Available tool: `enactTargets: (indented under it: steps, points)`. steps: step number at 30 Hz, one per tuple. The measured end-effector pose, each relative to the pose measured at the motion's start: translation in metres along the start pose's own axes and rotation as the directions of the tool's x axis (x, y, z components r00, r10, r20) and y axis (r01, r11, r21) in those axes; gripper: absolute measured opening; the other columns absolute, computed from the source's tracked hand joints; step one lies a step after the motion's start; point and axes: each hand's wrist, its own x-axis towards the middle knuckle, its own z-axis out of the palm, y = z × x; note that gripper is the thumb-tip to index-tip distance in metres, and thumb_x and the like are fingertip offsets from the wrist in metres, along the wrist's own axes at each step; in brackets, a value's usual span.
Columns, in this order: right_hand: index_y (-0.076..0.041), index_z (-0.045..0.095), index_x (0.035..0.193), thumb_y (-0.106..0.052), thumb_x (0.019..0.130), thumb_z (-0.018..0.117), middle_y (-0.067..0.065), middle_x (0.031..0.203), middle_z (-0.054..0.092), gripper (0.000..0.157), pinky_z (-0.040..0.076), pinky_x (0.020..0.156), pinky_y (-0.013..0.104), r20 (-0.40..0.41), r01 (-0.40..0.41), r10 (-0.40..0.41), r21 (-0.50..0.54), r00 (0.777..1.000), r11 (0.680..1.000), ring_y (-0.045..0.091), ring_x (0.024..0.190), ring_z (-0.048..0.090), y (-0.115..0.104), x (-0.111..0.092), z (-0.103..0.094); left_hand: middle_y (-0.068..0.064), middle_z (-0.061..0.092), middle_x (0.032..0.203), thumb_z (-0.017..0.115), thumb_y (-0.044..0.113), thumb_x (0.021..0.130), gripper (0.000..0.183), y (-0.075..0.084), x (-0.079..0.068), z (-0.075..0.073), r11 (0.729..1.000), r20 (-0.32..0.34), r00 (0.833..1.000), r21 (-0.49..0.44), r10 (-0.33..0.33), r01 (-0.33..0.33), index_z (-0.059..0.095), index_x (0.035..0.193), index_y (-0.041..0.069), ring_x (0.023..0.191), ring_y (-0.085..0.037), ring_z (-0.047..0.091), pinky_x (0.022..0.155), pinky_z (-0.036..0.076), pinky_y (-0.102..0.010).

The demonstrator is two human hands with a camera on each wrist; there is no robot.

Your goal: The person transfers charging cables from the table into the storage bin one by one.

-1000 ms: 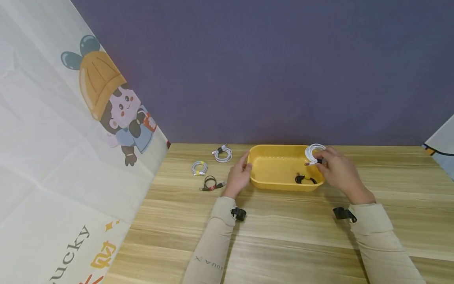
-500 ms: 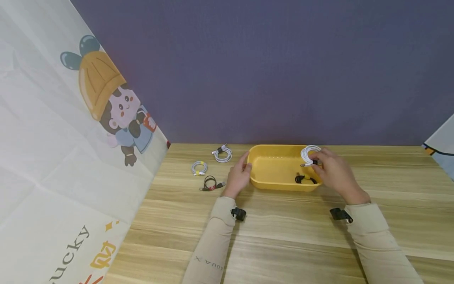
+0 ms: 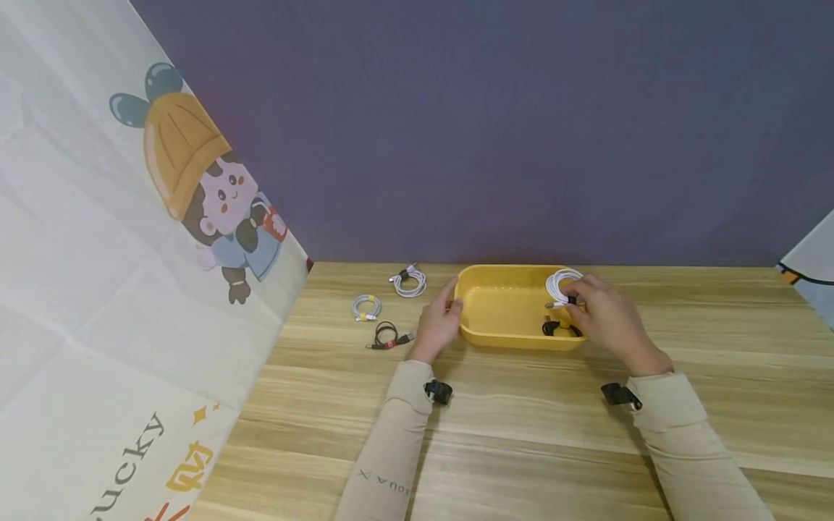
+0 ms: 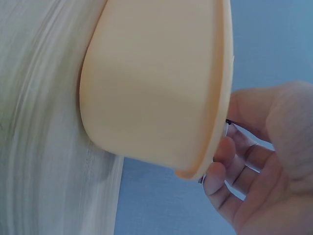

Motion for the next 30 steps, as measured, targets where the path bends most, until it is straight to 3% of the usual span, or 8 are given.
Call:
enactTargets:
  steps: [17, 30]
  points:
    - [0.000, 0.070, 0.117, -0.003, 0.090, 0.075, 0.017, 0.105, 0.065, 0.028, 0.044, 0.056, 0.034, 0.044, -0.014, 0.014, 0.003, 0.999, 1.000, 0.025, 0.076, 0.062, -0.003, 0.000, 0.005, -0.011, 0.073, 0.125, 0.047, 0.028, 0.108, 0.051, 0.001, 0.000, -0.001, 1.000, -0.003, 1.000, 0.003, -0.007, 0.007, 0.038, 0.157, 0.039, 0.106, -0.024, 0.071, 0.093, 0.056, -0.043]
    - [0.001, 0.069, 0.118, -0.004, 0.090, 0.074, 0.018, 0.106, 0.065, 0.029, 0.044, 0.056, 0.036, 0.045, -0.021, 0.021, -0.005, 0.999, 1.000, 0.024, 0.073, 0.060, -0.002, 0.000, 0.011, -0.013, 0.073, 0.124, 0.048, 0.026, 0.108, 0.052, 0.002, 0.000, -0.001, 1.000, -0.001, 1.000, -0.001, -0.011, 0.011, 0.039, 0.158, 0.031, 0.106, -0.025, 0.070, 0.092, 0.056, -0.043]
